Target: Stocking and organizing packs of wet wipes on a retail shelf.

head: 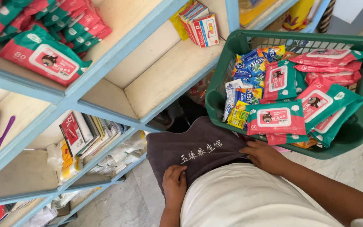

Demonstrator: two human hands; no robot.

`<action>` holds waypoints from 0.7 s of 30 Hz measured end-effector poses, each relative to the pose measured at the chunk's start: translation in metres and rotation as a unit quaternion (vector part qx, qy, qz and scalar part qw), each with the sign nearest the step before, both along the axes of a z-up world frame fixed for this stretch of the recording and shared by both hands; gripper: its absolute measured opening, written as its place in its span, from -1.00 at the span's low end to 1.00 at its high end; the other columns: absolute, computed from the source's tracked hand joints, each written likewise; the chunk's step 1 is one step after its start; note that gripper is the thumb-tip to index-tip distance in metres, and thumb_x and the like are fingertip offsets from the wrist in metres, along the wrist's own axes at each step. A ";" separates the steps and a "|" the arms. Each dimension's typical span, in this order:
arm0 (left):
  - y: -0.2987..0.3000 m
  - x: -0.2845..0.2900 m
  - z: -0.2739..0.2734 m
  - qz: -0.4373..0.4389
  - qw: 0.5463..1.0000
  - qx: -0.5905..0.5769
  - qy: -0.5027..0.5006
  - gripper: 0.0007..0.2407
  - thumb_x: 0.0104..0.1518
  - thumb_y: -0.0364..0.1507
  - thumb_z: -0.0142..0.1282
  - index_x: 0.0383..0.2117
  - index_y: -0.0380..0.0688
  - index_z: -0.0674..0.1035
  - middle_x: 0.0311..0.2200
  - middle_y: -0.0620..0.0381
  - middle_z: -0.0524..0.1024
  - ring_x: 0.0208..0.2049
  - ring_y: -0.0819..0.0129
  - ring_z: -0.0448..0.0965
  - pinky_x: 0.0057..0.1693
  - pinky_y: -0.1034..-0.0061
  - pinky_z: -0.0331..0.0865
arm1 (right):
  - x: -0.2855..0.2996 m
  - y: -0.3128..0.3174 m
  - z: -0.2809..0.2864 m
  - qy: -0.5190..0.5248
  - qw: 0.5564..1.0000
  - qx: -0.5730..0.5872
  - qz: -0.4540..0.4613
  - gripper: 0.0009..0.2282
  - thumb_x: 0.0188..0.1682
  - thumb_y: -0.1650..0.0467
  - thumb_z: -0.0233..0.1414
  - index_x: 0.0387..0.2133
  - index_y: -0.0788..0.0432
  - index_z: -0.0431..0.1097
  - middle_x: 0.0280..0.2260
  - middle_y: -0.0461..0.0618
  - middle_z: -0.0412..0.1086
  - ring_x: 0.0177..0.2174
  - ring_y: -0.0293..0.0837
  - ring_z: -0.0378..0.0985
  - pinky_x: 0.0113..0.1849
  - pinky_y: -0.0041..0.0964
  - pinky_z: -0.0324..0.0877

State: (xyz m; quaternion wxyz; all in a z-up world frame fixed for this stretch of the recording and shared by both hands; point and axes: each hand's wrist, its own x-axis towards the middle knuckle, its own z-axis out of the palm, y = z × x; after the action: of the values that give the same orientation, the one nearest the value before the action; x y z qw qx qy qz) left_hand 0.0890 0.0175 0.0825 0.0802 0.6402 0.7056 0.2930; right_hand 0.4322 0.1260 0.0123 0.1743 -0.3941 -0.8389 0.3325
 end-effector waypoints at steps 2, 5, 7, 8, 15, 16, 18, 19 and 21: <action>0.001 0.005 0.005 -0.006 1.000 0.006 -0.018 -0.83 -0.05 -0.65 0.18 -0.37 -0.11 0.70 -0.32 0.13 0.59 -0.22 0.18 0.60 -0.05 0.35 0.45 | 0.001 -0.001 0.000 -0.022 1.000 -0.010 0.005 -0.70 -0.13 0.46 0.11 -0.08 0.07 0.45 -0.17 0.02 0.37 -0.07 0.09 0.39 -0.08 -0.04 0.38; 0.003 0.009 0.007 -0.032 0.999 0.027 -0.019 -0.83 -0.04 -0.65 0.18 -0.36 -0.13 0.69 -0.31 0.09 0.57 -0.22 0.16 0.59 -0.07 0.34 0.45 | 0.001 -0.001 0.009 -0.041 0.999 -0.030 -0.001 -0.72 -0.11 0.45 0.10 -0.09 0.07 0.44 -0.17 0.01 0.37 -0.06 0.08 0.40 -0.08 -0.05 0.38; 0.004 0.012 0.007 -0.032 0.999 0.025 -0.034 -0.83 -0.04 -0.65 0.18 -0.36 -0.13 0.69 -0.31 0.09 0.58 -0.21 0.16 0.60 -0.08 0.35 0.47 | 0.002 0.000 0.011 -0.043 0.999 -0.029 0.005 -0.71 -0.12 0.45 0.11 -0.09 0.09 0.44 -0.16 0.02 0.37 -0.05 0.08 0.40 -0.08 -0.04 0.38; 0.004 0.014 0.006 -0.033 0.998 0.024 -0.048 -0.83 -0.03 -0.65 0.17 -0.36 -0.14 0.69 -0.30 0.09 0.58 -0.21 0.16 0.60 -0.09 0.37 0.48 | 0.003 0.001 0.012 -0.045 0.999 -0.028 0.011 -0.71 -0.12 0.45 0.11 -0.09 0.10 0.43 -0.15 0.03 0.36 -0.03 0.08 0.40 -0.08 -0.03 0.38; 0.004 0.020 0.004 -0.023 0.996 -0.009 -0.085 -0.84 0.00 -0.64 0.17 -0.35 -0.14 0.70 -0.29 0.10 0.58 -0.21 0.19 0.60 -0.14 0.41 0.47 | 0.005 -0.002 0.012 -0.042 0.999 -0.019 0.006 -0.72 -0.13 0.45 0.12 -0.11 0.10 0.43 -0.16 0.03 0.36 -0.03 0.08 0.40 -0.09 -0.04 0.39; 0.004 0.020 0.002 -0.026 0.996 -0.002 -0.081 -0.85 0.01 -0.64 0.18 -0.35 -0.13 0.70 -0.28 0.10 0.59 -0.21 0.20 0.61 -0.13 0.42 0.47 | 0.004 -0.002 0.013 -0.057 0.998 -0.022 0.005 -0.69 -0.14 0.45 0.12 -0.07 0.09 0.42 -0.15 0.03 0.36 -0.03 0.09 0.39 -0.09 -0.03 0.39; 0.006 0.020 0.003 -0.032 0.997 0.005 -0.076 -0.85 0.01 -0.63 0.18 -0.35 -0.13 0.70 -0.28 0.11 0.59 -0.21 0.20 0.61 -0.12 0.43 0.47 | 0.002 -0.002 0.011 -0.070 0.997 -0.026 0.002 -0.66 -0.14 0.45 0.12 -0.03 0.07 0.41 -0.14 0.02 0.35 -0.03 0.10 0.37 -0.09 -0.02 0.38; 0.005 0.022 0.006 -0.006 0.994 -0.038 -0.098 -0.85 0.02 -0.63 0.17 -0.35 -0.12 0.70 -0.27 0.12 0.59 -0.22 0.22 0.61 -0.19 0.42 0.46 | 0.003 -0.002 0.007 -0.065 0.998 -0.015 0.006 -0.67 -0.14 0.45 0.12 -0.06 0.08 0.41 -0.14 0.02 0.35 -0.04 0.11 0.37 -0.09 -0.02 0.38; 0.004 0.021 0.002 0.019 0.989 -0.083 -0.120 -0.85 0.03 -0.62 0.16 -0.35 -0.11 0.71 -0.27 0.13 0.59 -0.23 0.24 0.61 -0.25 0.41 0.45 | 0.003 -0.003 0.003 -0.062 0.998 -0.006 0.008 -0.69 -0.15 0.46 0.12 -0.09 0.09 0.41 -0.15 0.02 0.35 -0.05 0.12 0.37 -0.08 -0.02 0.38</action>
State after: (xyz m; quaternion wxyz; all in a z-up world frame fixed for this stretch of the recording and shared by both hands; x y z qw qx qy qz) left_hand 0.1098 0.0217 0.0841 0.2111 0.5778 0.7251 0.3096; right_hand 0.4348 0.1228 0.0151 0.1170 -0.4080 -0.8494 0.3138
